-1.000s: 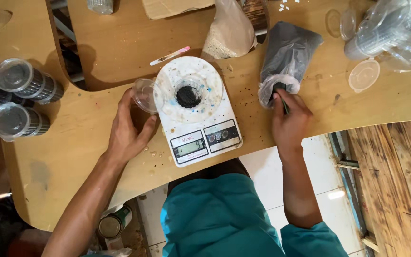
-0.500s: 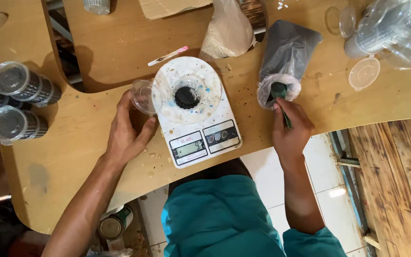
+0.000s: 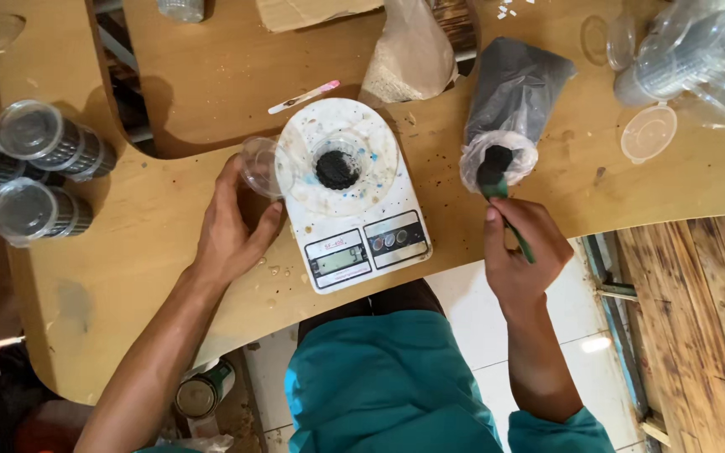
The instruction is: The person scoops dark granular material from a plastic bag into a small clear plastic cup placed on a digital scale. They adjust the amount until the target weight is reached, then seal the cup with a lid and set it aside. The process is repeated with a second cup.
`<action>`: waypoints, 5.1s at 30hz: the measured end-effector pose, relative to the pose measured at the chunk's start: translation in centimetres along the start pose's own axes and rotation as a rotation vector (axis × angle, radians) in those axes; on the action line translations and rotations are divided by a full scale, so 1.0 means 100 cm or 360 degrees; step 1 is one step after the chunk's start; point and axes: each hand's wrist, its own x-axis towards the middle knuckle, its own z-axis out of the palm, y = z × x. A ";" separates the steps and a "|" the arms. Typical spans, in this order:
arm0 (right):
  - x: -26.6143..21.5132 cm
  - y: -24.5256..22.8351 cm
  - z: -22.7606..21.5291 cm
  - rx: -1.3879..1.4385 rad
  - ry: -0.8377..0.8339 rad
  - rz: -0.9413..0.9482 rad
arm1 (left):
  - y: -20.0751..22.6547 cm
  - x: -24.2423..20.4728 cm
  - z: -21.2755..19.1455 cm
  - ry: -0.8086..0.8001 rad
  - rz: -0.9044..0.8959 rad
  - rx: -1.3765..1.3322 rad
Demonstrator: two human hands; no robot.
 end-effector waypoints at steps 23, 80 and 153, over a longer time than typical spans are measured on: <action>0.029 -0.032 0.093 0.0469 -0.0160 -0.0537 | -0.028 -0.008 -0.002 0.0007 0.0009 -0.0017; 0.006 0.054 0.013 -0.0215 -0.0076 0.0137 | -0.009 -0.005 -0.001 0.0035 0.0017 0.0154; 0.030 -0.028 0.074 0.0416 -0.0326 -0.0416 | -0.014 -0.005 -0.002 -0.0050 0.0111 0.0131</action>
